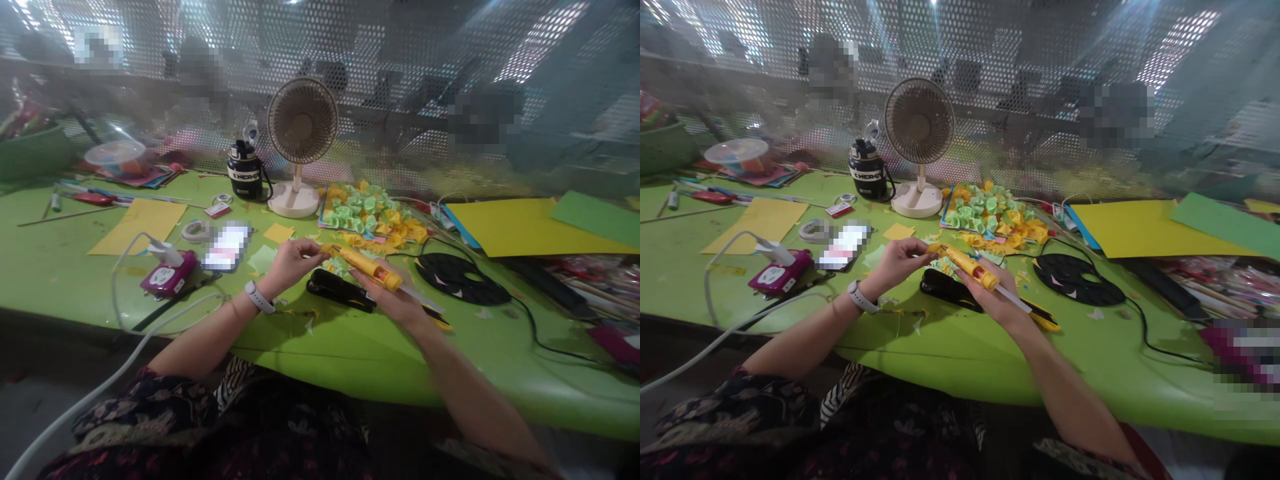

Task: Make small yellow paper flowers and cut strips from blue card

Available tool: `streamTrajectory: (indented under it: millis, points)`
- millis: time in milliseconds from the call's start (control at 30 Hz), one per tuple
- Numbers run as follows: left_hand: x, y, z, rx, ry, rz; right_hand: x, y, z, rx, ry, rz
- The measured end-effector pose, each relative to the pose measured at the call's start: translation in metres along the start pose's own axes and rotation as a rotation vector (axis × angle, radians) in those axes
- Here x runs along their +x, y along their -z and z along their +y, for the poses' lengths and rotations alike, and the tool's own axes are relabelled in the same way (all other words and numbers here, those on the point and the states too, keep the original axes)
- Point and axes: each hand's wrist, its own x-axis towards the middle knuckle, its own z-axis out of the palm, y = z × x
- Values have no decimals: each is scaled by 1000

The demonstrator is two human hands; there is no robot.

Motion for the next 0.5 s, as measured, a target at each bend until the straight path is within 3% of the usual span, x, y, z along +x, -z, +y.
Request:
streamTrajectory:
  millis: [100, 333, 500]
  points:
    - [0, 0, 0, 16, -18, 2, -2, 0, -3, -85, -50, -2]
    - [0, -1, 0, 61, -77, 36, -6, 3, 1, -142, 111, 7]
    - [3, 2, 0, -133, 67, 42, -3, 7, 11, -262, 274, 20]
